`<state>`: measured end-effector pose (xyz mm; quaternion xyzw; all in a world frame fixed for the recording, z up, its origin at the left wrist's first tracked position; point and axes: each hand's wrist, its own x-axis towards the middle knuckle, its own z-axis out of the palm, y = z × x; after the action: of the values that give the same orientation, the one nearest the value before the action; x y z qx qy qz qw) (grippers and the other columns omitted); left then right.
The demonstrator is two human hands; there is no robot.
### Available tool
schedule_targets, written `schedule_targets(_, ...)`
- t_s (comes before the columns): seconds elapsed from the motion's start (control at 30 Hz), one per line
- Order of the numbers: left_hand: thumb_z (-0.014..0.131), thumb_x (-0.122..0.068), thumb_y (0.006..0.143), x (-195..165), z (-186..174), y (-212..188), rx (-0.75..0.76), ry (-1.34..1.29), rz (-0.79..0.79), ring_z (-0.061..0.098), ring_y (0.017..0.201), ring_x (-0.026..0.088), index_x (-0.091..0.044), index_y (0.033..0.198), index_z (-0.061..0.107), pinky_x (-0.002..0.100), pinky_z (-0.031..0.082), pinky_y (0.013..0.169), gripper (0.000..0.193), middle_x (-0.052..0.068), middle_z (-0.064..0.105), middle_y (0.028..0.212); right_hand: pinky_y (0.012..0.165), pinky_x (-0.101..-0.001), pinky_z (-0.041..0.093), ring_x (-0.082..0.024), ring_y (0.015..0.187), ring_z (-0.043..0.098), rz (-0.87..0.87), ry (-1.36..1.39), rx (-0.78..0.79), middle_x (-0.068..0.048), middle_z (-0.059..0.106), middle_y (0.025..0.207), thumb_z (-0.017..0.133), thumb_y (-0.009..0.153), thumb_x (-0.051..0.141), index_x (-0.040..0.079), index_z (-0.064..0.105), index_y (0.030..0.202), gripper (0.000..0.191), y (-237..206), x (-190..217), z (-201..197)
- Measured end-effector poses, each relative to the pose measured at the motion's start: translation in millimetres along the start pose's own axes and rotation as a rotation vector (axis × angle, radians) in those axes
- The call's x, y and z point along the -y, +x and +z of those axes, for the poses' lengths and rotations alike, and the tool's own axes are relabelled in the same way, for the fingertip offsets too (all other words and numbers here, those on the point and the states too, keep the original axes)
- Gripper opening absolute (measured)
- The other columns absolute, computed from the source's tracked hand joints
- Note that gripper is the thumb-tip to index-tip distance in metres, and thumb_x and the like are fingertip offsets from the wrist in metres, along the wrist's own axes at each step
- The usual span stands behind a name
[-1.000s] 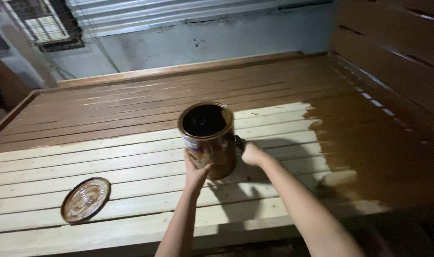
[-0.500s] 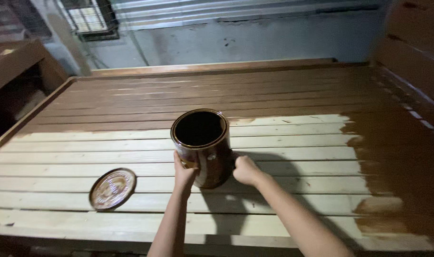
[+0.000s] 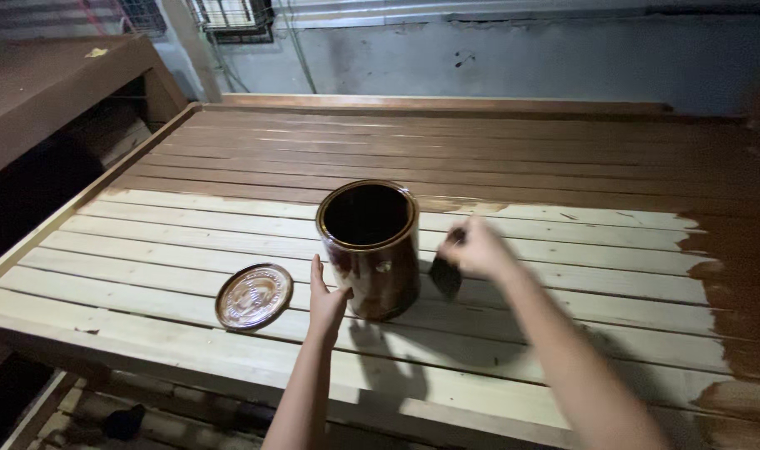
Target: The person applies brown wood stain to a slatted wooden table top using a brush, brushing the stain across the planks while steadying the surface with the other hand. They occasionally dip the brush back into the stain can and continue coating the remaining bare wood.
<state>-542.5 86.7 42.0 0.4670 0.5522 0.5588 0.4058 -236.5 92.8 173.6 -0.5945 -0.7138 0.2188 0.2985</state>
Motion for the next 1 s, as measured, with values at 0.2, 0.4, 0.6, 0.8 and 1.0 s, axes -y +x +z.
schedule_targets(0.2,0.066,-0.003,0.076,-30.1,-3.7,-13.4,-0.058,-0.062,0.120,0.046,0.140,0.026,-0.011,0.161,0.024,0.033,0.055,0.096,0.095,0.015,0.029,0.164,0.067,-0.0321,0.064,-0.017,0.080,0.071,-0.321,0.225,-0.369,-0.009,0.072,0.092,0.078,0.091,0.011,0.007,0.068,0.094,0.011,0.7,64.9,-81.5)
schedule_targets(0.4,0.061,-0.005,0.078,-47.7,-3.0,-7.5,-0.046,-0.076,0.162,0.052,0.132,0.028,-0.009,0.160,0.026,0.031,0.058,0.085,0.089,0.015,0.033,0.163,0.068,-0.0324,0.066,-0.017,0.076,0.073,-0.126,0.477,-0.089,-0.010,0.072,0.090,0.076,0.086,0.008,0.005,0.070,0.095,0.011,45.7,115.5,-47.2)
schedule_targets(0.6,0.062,-0.003,0.076,-47.4,-9.5,0.3,-0.068,-0.035,0.327,0.042,0.144,0.029,-0.004,0.162,0.027,0.034,0.046,0.106,0.092,0.018,0.034,0.165,0.079,-0.0370,0.061,-0.022,0.085,0.075,-0.137,0.000,0.125,-0.012,0.079,0.093,0.088,0.073,0.014,0.008,0.077,0.095,0.025,105.6,117.7,33.7)
schedule_targets(0.8,0.061,-0.004,0.074,-56.4,-20.8,1.8,-0.096,-0.033,0.294,0.039,0.147,0.029,-0.005,0.159,0.030,0.035,0.043,0.110,0.091,0.018,0.037,0.162,0.085,-0.0425,0.058,-0.033,0.095,0.073,-0.246,-0.506,0.349,-0.020,0.075,0.101,0.088,0.078,0.029,0.005,0.078,0.104,0.037,137.8,99.2,85.7)
schedule_targets(1.0,0.056,-0.004,0.071,-57.6,-27.0,3.3,-0.104,-0.100,0.174,0.046,0.139,0.028,-0.008,0.157,0.032,0.036,0.053,0.097,0.090,0.015,0.037,0.160,0.083,-0.0428,0.060,-0.031,0.094,0.075,-0.156,-0.577,0.553,-0.017,0.078,0.104,0.085,0.078,0.023,0.008,0.079,0.107,0.034,148.5,78.0,108.4)
